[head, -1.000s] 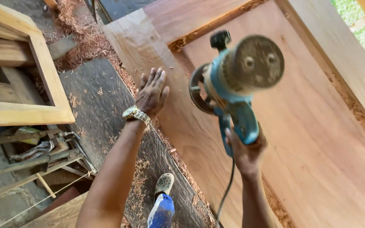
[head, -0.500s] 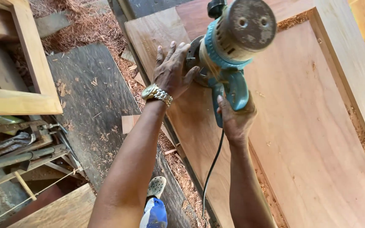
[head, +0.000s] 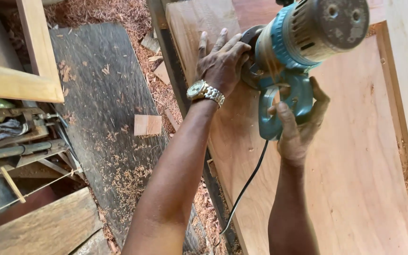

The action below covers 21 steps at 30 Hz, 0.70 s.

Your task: Use a power router to carve a decorative groove or design into a large wooden plank.

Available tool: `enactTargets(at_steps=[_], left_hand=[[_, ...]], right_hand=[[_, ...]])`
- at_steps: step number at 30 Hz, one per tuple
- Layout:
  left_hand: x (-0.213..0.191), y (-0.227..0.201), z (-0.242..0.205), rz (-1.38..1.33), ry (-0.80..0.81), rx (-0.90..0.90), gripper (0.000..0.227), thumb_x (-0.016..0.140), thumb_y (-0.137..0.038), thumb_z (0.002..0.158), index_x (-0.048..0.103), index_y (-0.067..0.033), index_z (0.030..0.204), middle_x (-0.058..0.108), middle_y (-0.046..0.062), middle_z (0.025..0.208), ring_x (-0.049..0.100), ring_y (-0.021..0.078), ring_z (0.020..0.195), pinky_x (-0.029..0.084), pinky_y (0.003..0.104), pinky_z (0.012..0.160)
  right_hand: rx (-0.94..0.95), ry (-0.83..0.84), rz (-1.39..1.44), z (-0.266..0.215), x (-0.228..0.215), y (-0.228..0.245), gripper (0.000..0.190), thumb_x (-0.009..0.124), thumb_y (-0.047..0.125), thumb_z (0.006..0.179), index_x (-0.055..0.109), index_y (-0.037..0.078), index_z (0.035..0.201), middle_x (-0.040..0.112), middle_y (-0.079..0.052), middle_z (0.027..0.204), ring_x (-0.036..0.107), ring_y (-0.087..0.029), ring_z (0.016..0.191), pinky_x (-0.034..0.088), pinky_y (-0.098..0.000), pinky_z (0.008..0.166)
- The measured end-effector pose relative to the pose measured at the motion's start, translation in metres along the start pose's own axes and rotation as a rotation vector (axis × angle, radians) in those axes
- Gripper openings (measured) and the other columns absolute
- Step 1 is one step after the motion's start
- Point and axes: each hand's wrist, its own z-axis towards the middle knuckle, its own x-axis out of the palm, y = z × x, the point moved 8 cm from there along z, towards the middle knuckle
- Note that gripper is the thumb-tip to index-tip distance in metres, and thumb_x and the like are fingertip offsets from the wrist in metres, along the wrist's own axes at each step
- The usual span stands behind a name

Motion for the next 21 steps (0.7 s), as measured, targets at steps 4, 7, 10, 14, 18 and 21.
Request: enactTargets(at_steps=[4, 7, 10, 14, 18, 21], left_hand=[[0.002, 0.003, -0.003, -0.025, -0.025, -0.016, 0.015, 0.062, -0.034, 0.099, 0.072, -0.0293, 0.109, 0.066, 0.0, 0.138, 0.053, 0.0286, 0.138, 0.017, 0.058, 0.123], [0.001, 0.0, -0.001, -0.04, -0.03, -0.009, 0.014, 0.064, -0.033, 0.099, 0.072, -0.0285, 0.109, 0.067, 0.001, 0.137, 0.053, 0.029, 0.139, 0.018, 0.058, 0.123], [-0.001, -0.001, -0.002, -0.046, -0.036, -0.013, 0.014, 0.065, -0.033, 0.098, 0.072, -0.0273, 0.109, 0.067, 0.002, 0.136, 0.053, 0.0295, 0.138, 0.017, 0.059, 0.123], [-0.007, -0.003, -0.001, -0.045, -0.015, -0.014, 0.015, 0.065, -0.031, 0.097, 0.073, -0.0256, 0.109, 0.067, 0.003, 0.137, 0.053, 0.0299, 0.139, 0.016, 0.059, 0.122], [-0.005, -0.003, 0.001, -0.031, 0.002, -0.022, 0.018, 0.066, -0.034, 0.096, 0.073, -0.0252, 0.11, 0.066, 0.004, 0.138, 0.052, 0.029, 0.14, 0.015, 0.059, 0.123], [-0.001, 0.0, 0.0, -0.017, 0.003, -0.027, 0.022, 0.067, -0.04, 0.096, 0.073, -0.0257, 0.112, 0.065, 0.003, 0.139, 0.051, 0.0288, 0.142, 0.014, 0.059, 0.124]], right_hand=[[0.021, -0.041, -0.084, 0.002, 0.003, 0.0, 0.064, 0.077, 0.025, 0.111, 0.037, 0.002, 0.155, 0.062, -0.014, 0.123, 0.063, -0.014, 0.076, 0.057, -0.0271, 0.074], [0.037, -0.11, -0.189, 0.009, 0.004, 0.005, 0.072, 0.081, 0.033, 0.103, 0.04, 0.002, 0.153, 0.065, -0.013, 0.117, 0.063, -0.013, 0.073, 0.055, -0.026, 0.065], [0.015, -0.125, -0.196, 0.01, 0.007, 0.01, 0.075, 0.083, 0.036, 0.099, 0.043, 0.001, 0.152, 0.067, -0.01, 0.111, 0.062, -0.013, 0.074, 0.054, -0.0268, 0.065], [0.025, -0.165, -0.2, 0.013, 0.01, 0.013, 0.067, 0.075, 0.041, 0.104, 0.051, 0.0, 0.151, 0.071, -0.009, 0.105, 0.063, -0.011, 0.069, 0.054, -0.0261, 0.062], [0.046, -0.193, -0.259, 0.015, 0.005, 0.006, 0.065, 0.071, 0.042, 0.104, 0.052, -0.001, 0.148, 0.074, -0.009, 0.101, 0.068, -0.011, 0.066, 0.057, -0.0262, 0.057], [0.08, -0.2, -0.302, 0.012, 0.01, 0.014, 0.067, 0.07, 0.041, 0.103, 0.05, -0.002, 0.151, 0.072, -0.008, 0.094, 0.067, -0.011, 0.067, 0.057, -0.0262, 0.062]])
